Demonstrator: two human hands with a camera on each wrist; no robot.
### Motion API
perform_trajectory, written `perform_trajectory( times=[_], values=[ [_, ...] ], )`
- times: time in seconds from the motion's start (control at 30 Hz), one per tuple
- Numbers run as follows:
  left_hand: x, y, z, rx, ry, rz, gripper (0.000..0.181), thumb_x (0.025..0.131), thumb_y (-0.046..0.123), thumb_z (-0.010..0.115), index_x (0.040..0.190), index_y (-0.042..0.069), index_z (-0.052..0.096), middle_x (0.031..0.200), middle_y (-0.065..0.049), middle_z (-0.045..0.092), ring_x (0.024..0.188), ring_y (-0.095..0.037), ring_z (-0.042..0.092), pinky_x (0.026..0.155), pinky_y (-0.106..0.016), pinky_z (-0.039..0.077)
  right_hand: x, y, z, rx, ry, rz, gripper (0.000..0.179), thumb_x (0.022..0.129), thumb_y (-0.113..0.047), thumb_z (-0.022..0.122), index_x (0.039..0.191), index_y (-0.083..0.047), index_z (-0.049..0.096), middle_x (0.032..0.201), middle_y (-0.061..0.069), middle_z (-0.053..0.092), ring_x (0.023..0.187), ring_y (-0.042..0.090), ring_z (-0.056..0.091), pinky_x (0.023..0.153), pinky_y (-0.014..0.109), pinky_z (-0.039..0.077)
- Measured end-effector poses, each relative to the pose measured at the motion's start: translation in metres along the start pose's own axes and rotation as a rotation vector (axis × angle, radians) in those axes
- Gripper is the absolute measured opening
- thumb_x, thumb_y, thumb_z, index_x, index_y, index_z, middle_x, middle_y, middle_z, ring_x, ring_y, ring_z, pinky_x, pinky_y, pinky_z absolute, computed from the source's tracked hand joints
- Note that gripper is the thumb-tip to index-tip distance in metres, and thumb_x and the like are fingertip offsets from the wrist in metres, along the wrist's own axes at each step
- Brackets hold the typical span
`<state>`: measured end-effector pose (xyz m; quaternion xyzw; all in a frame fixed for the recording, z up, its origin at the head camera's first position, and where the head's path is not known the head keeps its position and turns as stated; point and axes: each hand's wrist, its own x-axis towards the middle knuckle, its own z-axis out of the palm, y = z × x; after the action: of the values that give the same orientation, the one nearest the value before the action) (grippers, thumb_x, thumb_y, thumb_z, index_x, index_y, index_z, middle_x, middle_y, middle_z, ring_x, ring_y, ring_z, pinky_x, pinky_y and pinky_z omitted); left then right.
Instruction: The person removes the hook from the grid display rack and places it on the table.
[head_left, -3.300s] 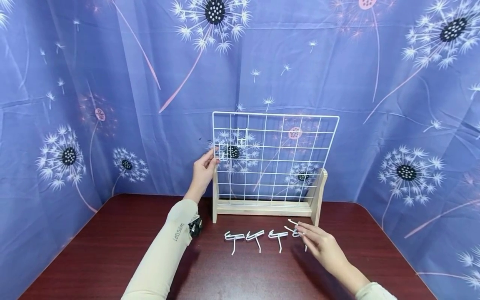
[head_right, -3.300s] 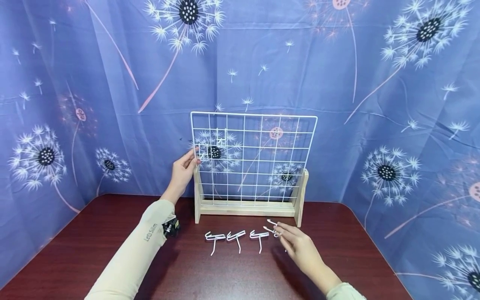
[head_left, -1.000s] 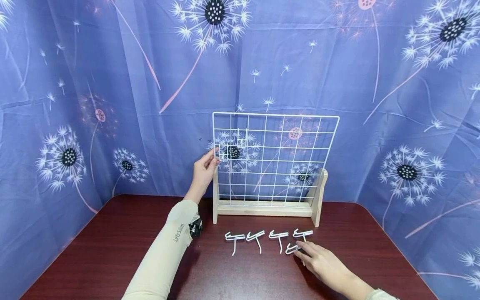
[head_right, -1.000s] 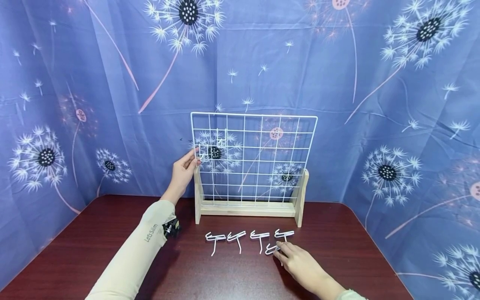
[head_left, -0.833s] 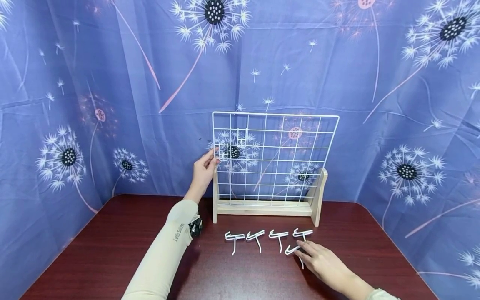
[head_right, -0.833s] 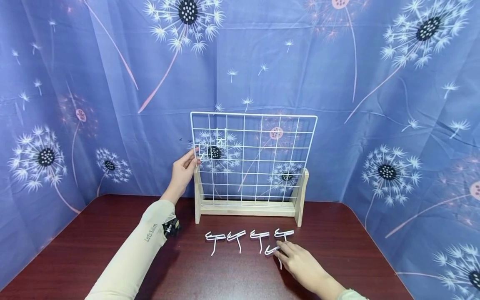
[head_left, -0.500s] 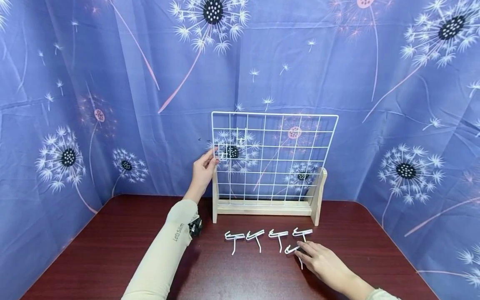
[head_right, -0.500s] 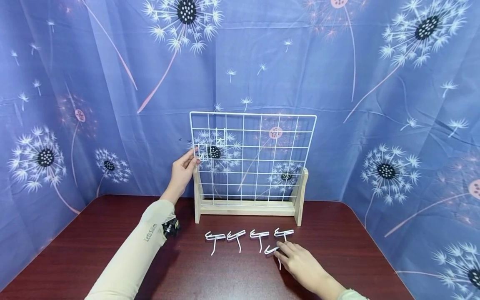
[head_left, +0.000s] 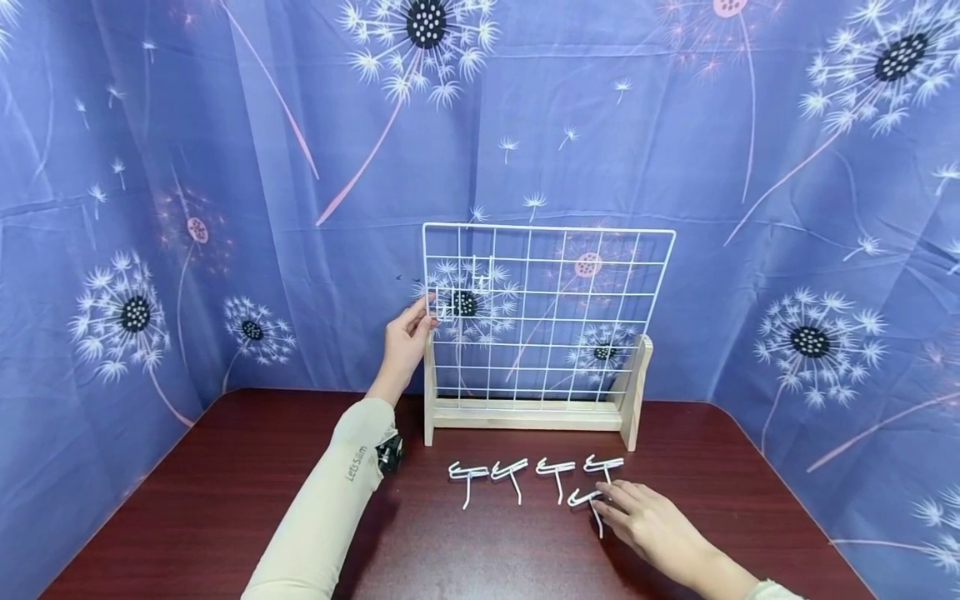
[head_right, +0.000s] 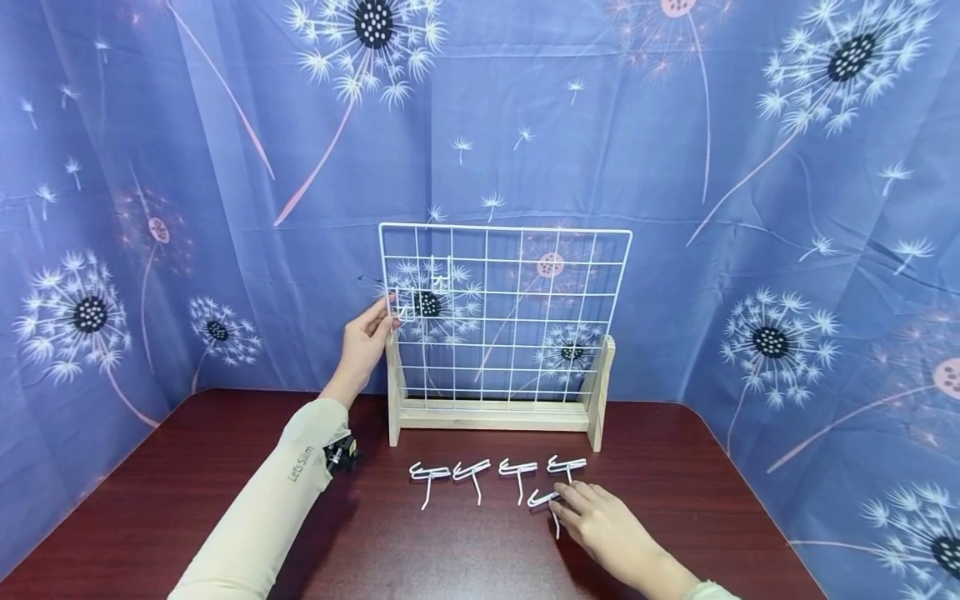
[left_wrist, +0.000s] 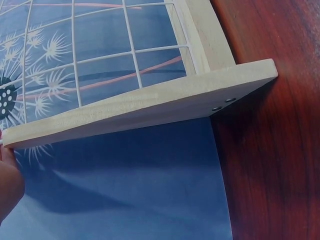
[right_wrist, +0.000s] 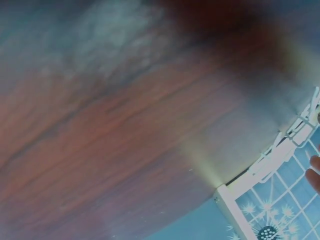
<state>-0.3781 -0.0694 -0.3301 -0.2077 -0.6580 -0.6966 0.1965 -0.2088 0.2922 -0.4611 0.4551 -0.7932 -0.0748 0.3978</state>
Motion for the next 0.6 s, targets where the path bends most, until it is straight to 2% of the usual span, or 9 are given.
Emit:
perform_trajectory(
  times=[0.23,0.33,0.53,0.6],
  values=[
    [-0.001,0.0,-0.001,0.014,0.001,-0.004,0.041,0.097,-0.009,0.047,0.137,-0.003,0.05,0.117,-0.031,0.054,0.106,-0.045,0.056,0.092,-0.03,0.052,0.016,-0.001,-0.006,0.094,0.06,0.075,0.048,0.106,-0.027,0.03,0.099,-0.006,0.073,0.105,0.01,0.066,0.093,0.022,0.063,0.084,0.035,0.049],
    [-0.001,0.0,-0.001,0.01,0.002,-0.006,0.041,0.096,-0.009,0.047,0.137,-0.003,0.051,0.119,-0.03,0.054,0.105,-0.044,0.057,0.092,-0.03,0.052,0.025,-0.001,-0.007,0.133,0.082,0.124,0.046,0.106,-0.029,0.033,0.101,-0.006,0.073,0.106,0.009,0.067,0.094,0.022,0.064,0.09,0.032,0.046],
    [-0.001,0.0,0.0,0.033,0.01,0.004,0.04,0.096,-0.009,0.047,0.136,-0.004,0.051,0.115,-0.031,0.055,0.103,-0.042,0.058,0.091,-0.033,0.052,0.044,0.003,-0.009,0.168,0.112,0.193,0.044,0.105,-0.032,0.038,0.101,-0.005,0.073,0.107,0.01,0.067,0.094,0.025,0.064,0.088,0.033,0.046],
    [0.0,0.0,0.0,0.038,0.012,0.014,0.04,0.096,-0.009,0.047,0.136,-0.004,0.051,0.114,-0.032,0.055,0.102,-0.043,0.058,0.091,-0.033,0.052,0.051,0.005,-0.009,0.168,0.119,0.204,0.042,0.104,-0.03,0.04,0.102,-0.004,0.072,0.107,0.01,0.068,0.095,0.026,0.064,0.096,0.03,0.044]
  ],
)
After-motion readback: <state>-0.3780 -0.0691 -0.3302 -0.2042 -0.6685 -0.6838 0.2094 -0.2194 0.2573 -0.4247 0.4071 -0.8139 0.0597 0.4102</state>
